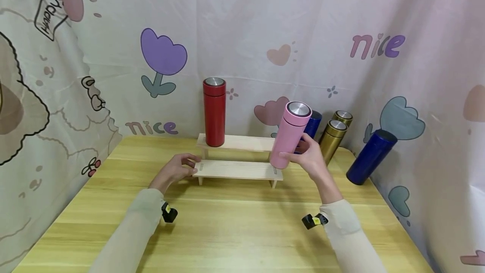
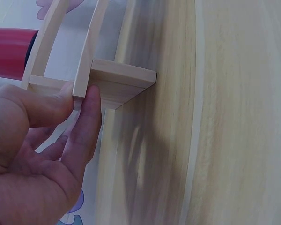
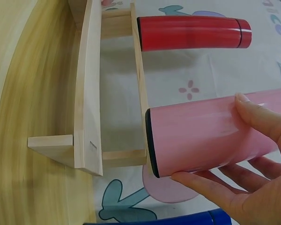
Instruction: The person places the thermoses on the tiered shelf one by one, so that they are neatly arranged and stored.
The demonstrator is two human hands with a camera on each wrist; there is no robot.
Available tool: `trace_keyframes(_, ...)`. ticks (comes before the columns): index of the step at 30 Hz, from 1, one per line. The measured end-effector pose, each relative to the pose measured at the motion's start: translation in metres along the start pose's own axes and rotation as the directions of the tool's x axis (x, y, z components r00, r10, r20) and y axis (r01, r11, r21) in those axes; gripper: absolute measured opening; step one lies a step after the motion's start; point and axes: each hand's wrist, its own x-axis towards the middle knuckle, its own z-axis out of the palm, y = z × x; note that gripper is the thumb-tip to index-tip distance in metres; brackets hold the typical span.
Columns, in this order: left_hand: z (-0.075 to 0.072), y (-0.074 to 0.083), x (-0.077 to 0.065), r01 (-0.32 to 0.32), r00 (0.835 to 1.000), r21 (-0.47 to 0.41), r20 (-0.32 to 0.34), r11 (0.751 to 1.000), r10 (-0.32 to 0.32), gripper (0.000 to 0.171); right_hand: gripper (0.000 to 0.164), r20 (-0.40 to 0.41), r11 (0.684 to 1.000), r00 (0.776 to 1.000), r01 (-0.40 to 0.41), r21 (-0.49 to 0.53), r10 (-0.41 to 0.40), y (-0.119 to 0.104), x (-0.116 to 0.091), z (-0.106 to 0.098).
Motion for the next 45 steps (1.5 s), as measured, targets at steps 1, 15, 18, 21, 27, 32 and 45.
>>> trace_keyframes(1, 0.000, -0.001, 0.000, 0.000, 1.000, 0.006, -0.002, 1.000, 0.000, 0.042, 0.072, 0.000, 1.000, 1.000, 0.001, 0.003, -0.001, -0.001, 0.001, 0.001)
trace_keyframes(15, 0.000, -0.003, -0.001, -0.019, 1.000, -0.016, -0.002, 1.000, 0.019, 0.042, 0.074, 0.020, 0.999, 0.999, -0.035, 0.015, 0.035, -0.005, 0.008, 0.010)
trace_keyframes(18, 0.002, -0.003, -0.002, -0.018, 1.000, -0.028, 0.002, 0.999, 0.018, 0.042, 0.075, 0.025, 0.999, 0.999, -0.044, 0.010, 0.044, -0.005, 0.007, 0.012)
trace_keyframes(21, 0.002, -0.004, -0.003, -0.015, 1.000, -0.023, 0.000, 1.000, 0.015, 0.042, 0.075, 0.028, 0.999, 0.999, -0.043, 0.013, 0.043, -0.004, 0.007, 0.014)
trace_keyframes(27, 0.002, -0.002, -0.004, -0.019, 1.000, -0.013, -0.008, 1.000, 0.019, 0.040, 0.077, 0.036, 0.999, 0.998, -0.050, 0.021, 0.049, -0.006, 0.010, 0.018)
trace_keyframes(32, 0.001, -0.003, 0.000, -0.016, 1.000, -0.013, -0.011, 1.000, 0.016, 0.040, 0.080, 0.034, 0.999, 0.998, -0.043, 0.007, 0.043, -0.012, 0.012, 0.020)
trace_keyframes(45, -0.001, -0.004, 0.001, -0.022, 0.999, 0.004, -0.023, 1.000, 0.022, 0.040, 0.082, 0.059, 0.998, 0.998, -0.029, 0.060, 0.025, -0.021, 0.018, 0.028)
